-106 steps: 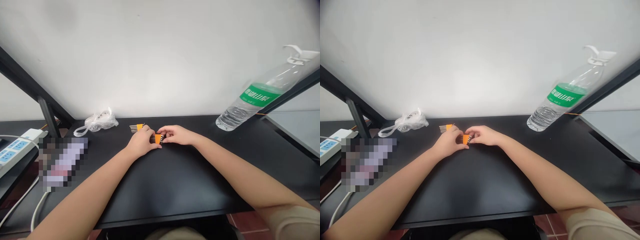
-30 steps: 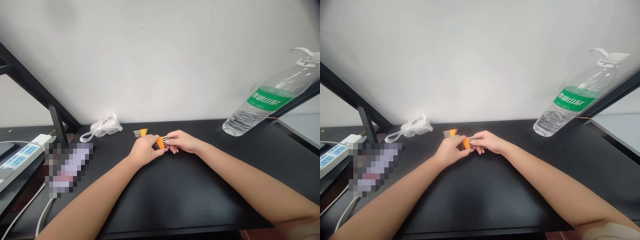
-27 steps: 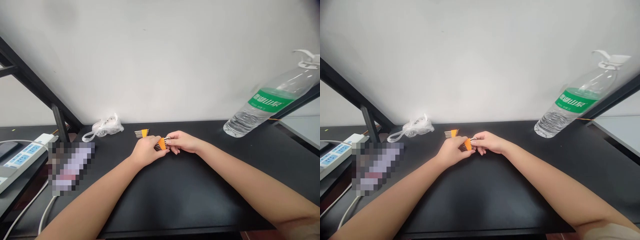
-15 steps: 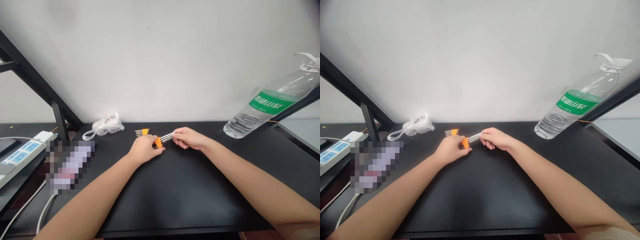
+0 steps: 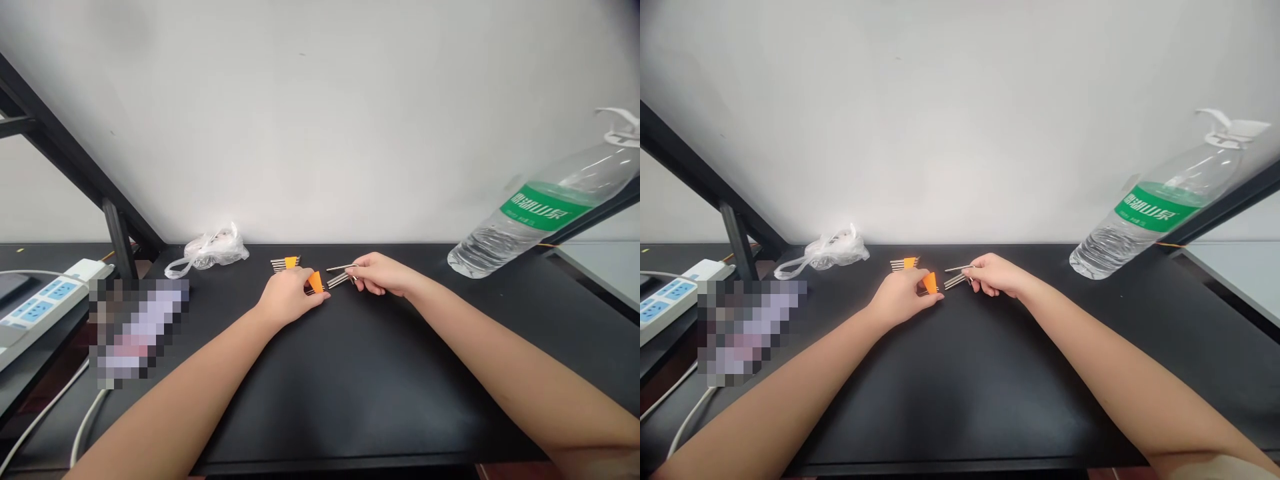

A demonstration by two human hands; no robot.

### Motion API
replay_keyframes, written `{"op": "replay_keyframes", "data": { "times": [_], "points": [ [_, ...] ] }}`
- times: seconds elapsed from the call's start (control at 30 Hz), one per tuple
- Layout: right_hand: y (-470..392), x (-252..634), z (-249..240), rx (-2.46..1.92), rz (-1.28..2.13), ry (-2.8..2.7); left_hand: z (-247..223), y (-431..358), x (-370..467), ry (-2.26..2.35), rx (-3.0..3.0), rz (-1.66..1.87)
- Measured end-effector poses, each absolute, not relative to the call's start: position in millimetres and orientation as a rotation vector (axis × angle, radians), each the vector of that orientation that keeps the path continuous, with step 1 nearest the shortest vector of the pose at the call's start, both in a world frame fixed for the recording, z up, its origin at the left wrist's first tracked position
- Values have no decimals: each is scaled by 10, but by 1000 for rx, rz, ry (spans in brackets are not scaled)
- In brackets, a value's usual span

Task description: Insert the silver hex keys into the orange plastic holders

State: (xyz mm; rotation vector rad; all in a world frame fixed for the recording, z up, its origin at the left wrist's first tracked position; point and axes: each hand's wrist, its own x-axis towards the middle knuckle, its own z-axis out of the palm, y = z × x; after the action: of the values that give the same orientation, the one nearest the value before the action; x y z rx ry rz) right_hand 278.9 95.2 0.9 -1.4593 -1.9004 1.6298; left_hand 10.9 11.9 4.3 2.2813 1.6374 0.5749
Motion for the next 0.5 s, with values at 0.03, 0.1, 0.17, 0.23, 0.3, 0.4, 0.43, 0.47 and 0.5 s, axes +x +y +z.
{"op": "replay_keyframes", "data": {
  "times": [0.03, 0.1, 0.17, 0.23, 0.3, 0.4, 0.43, 0.47, 0.5],
  "points": [
    [948, 2788, 12, -1466, 1616, -1910, 42, 120, 108, 1639, 2283, 580],
    [948, 2791, 8, -1486, 1561, -1950, 45, 119, 106, 1643, 2287, 584],
    [958, 2799, -3, -1514, 1460, -2014, 52, 116, 106, 1646, 2288, 574],
    [971, 2810, -11, -1552, 1297, -2106, 62, 112, 108, 1651, 2287, 566],
    [980, 2823, -4, -1588, 1037, -2212, 70, 110, 110, 1651, 2285, 571],
    [970, 2840, 34, -1528, 658, -2359, 74, 111, 112, 1635, 2276, 585],
    [960, 2842, 48, -1460, 600, -2418, 72, 113, 113, 1635, 2272, 589],
    [946, 2841, 60, -1380, 576, -2481, 70, 115, 113, 1638, 2268, 592],
    [929, 2837, 69, -1300, 571, -2540, 67, 116, 112, 1641, 2267, 594]
  ]
}}
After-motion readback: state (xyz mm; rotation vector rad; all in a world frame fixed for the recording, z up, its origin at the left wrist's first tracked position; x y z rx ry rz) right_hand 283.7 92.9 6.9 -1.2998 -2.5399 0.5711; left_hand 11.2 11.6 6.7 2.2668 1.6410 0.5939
